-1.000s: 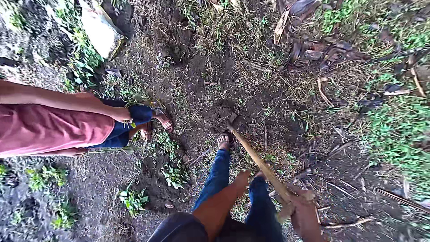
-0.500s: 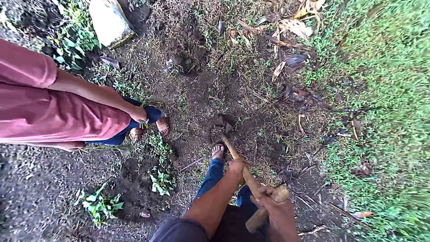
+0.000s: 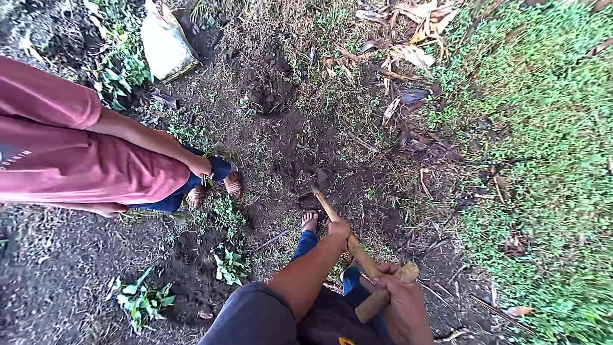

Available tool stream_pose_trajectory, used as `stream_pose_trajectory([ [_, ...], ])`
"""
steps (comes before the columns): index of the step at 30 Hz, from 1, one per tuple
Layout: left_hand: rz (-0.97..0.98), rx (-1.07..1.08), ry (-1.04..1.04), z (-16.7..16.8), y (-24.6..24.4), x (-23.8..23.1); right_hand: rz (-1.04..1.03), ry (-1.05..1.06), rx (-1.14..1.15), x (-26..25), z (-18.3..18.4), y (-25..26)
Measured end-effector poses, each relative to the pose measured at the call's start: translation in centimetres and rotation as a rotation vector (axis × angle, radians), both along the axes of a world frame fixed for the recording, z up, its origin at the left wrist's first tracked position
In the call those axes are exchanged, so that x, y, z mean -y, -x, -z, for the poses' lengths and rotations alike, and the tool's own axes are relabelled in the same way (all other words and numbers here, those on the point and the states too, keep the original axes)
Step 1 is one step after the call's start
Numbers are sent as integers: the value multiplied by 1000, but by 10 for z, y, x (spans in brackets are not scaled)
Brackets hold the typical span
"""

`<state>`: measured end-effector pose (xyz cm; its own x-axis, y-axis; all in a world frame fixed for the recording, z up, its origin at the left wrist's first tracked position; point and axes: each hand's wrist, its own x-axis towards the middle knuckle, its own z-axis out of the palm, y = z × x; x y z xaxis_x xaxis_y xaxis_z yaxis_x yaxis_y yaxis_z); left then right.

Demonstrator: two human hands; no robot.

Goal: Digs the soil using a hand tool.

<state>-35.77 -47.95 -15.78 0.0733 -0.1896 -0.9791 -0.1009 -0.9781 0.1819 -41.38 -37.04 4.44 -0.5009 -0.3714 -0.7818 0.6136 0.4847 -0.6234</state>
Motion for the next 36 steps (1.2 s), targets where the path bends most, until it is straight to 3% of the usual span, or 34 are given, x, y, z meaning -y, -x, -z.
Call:
stream_pose_trajectory([
  [6, -26, -60, -47, -3, 71, -67, 29, -21, 33, -51, -22, 64],
  [12, -203, -104, -67, 23, 136, -125, 54, 39, 21, -91, 42, 123],
  [16, -225, -96, -15, 27, 156, -139, 92, 65, 102, -103, 50, 149],
  [24, -59, 20, 0, 15, 163, -108, 236, 143, 172, -83, 53, 143],
  [31, -17, 78, -74, 29, 186, -71, 310, 14, 115, -31, 60, 160],
  [34, -12, 95, -100, 43, 197, -54, 293, -65, 53, -10, 80, 172],
  [36, 27, 130, -85, 69, 205, -22, 281, -62, 8, 21, 111, 180],
])
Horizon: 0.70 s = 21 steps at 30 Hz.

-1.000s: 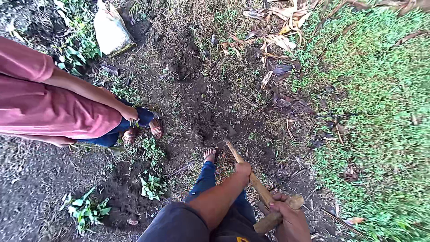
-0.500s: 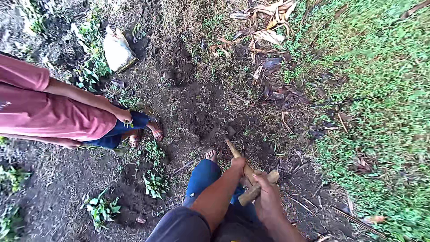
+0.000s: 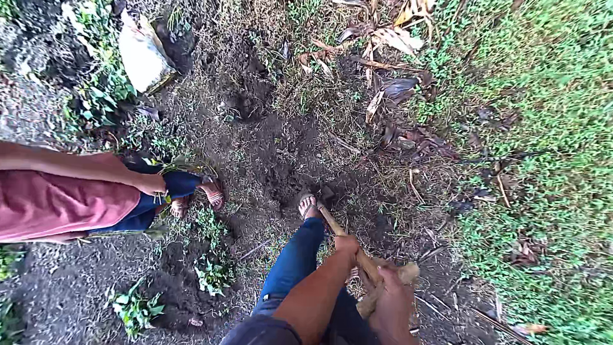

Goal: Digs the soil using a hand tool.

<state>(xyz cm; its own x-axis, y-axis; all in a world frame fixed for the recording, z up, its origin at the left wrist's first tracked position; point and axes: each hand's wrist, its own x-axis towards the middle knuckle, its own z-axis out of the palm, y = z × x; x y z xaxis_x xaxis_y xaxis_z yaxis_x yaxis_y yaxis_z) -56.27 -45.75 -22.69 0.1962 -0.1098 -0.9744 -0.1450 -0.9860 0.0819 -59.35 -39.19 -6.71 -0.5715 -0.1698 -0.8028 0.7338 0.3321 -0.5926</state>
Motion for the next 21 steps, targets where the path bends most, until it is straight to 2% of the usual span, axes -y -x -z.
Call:
stream_pose_trajectory([
  [2, 38, 21, -16, 18, 0, 15, -34, 4, -47, 16, 21, -1],
  [4, 33, 18, 1, 33, -9, 12, -89, 25, -74, 10, 31, -8],
  [7, 51, -21, 71, 54, -20, -47, -185, -35, -92, -59, 46, -13],
  [10, 96, -66, 52, 71, -2, -114, -202, -108, -68, -141, 75, 14],
  [14, 167, -213, -62, 64, 20, -168, -108, -23, 45, -209, 122, 55],
  [16, 132, -318, -113, 51, 21, -180, -42, -123, -9, -219, 130, 61],
  [18, 73, -335, -115, 44, 26, -177, -59, -201, -99, -208, 129, 61],
  [21, 58, -103, -1, 31, 29, -145, -154, -146, -186, -160, 99, 39],
])
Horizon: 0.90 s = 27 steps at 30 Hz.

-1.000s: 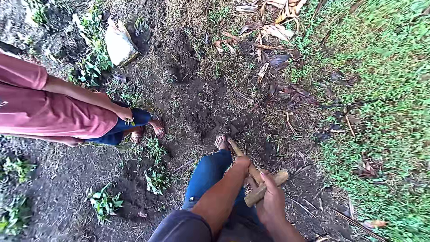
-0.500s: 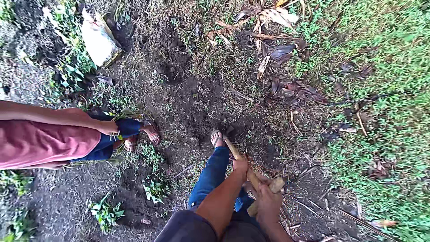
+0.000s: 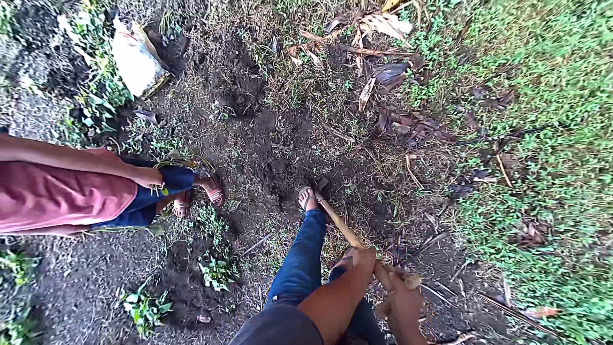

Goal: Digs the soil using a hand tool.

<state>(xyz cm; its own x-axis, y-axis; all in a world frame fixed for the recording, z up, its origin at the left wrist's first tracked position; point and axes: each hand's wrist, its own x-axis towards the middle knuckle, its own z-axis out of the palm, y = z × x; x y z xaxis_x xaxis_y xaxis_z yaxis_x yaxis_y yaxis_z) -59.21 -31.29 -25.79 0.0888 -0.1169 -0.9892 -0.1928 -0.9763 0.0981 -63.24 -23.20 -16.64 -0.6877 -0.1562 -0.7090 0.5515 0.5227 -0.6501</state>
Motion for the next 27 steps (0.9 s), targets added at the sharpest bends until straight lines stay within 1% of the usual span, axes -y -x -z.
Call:
stream_pose_trajectory([
  [2, 32, 114, 28, -19, -5, 36, -66, 24, -6, 44, -30, -16],
  [4, 41, 114, 36, -30, -17, 75, -117, 31, -32, 92, -47, -28],
  [6, 48, 105, 61, -17, -22, 114, -125, 61, -72, 137, -37, -33],
  [8, 69, 128, 40, -5, -14, 112, -129, 24, -106, 137, -25, -25],
  [9, 87, 148, 52, 1, -5, 106, -140, 5, -121, 128, -16, -17],
  [10, 117, 165, 60, 7, 3, 92, -161, -35, -132, 109, -6, -10],
  [12, 168, 134, 34, 22, 8, 50, -198, -127, -173, 54, 19, -1],
  [15, 158, -69, -49, 55, 0, 16, -251, -209, -237, -7, 60, 15],
  [17, 250, -175, -73, 67, -14, 5, -252, -256, -227, -44, 93, 30],
  [18, 312, -210, -78, 71, -20, 0, -232, -309, -193, -64, 111, 39],
  [20, 401, -236, -81, 74, -33, -16, -167, -461, -51, -108, 142, 56],
  [22, 416, -228, -79, 74, -44, -20, -159, -565, 94, -127, 166, 68],
  [23, 420, -219, -96, 75, -53, -22, -156, -566, 122, -132, 172, 68],
  [25, 410, -188, -146, 85, -69, -16, -117, -431, 133, -130, 170, 61],
  [27, 309, -148, -192, 92, -81, -8, -63, -235, 191, -115, 138, 51],
])
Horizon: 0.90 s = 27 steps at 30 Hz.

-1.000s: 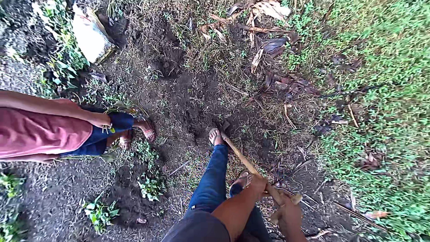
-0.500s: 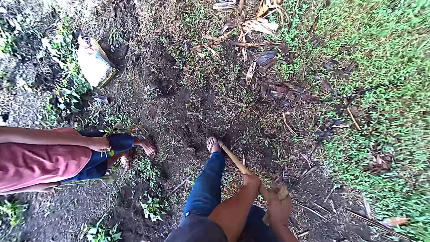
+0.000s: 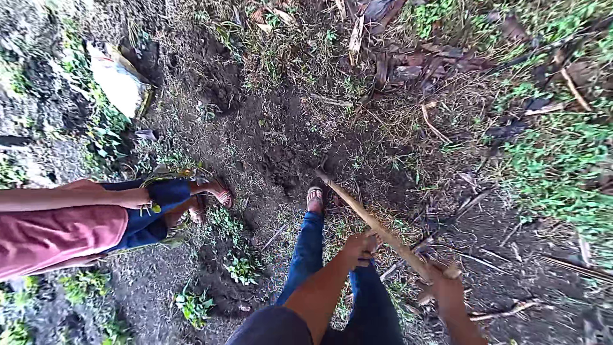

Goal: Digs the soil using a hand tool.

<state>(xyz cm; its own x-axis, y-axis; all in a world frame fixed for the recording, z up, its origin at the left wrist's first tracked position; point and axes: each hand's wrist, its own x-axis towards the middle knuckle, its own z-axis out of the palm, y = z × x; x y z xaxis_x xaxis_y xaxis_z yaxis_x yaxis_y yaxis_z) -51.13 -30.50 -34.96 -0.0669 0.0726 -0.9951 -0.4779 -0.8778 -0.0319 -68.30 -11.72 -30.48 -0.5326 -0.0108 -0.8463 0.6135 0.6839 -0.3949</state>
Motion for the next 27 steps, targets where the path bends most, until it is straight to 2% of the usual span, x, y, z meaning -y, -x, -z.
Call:
stream_pose_trajectory([
  [4, -359, 35, 2, 28, -3, 43, 86, 328, 55, 89, -88, -47],
  [6, -562, 30, 52, 38, 3, 83, 45, 381, 2, 141, -122, -76],
  [8, -656, 45, 132, 35, 1, 126, 12, 352, -30, 186, -154, -105],
  [10, -608, 90, 181, 30, -13, 158, -6, 321, -60, 229, -181, -127],
  [13, -509, 146, 198, -8, -37, 191, -47, 308, -59, 276, -229, -148],
  [18, -546, 143, 187, -80, -35, 197, -77, 451, -38, 283, -294, -143],
  [21, -541, 124, 213, -114, -47, 202, -120, 534, -13, 267, -314, -149],
  [23, -536, 94, 245, -120, -58, 216, -111, 561, 2, 272, -320, -158],
  [27, -437, 107, 298, -101, -74, 231, -20, 502, 9, 292, -323, -179],
])
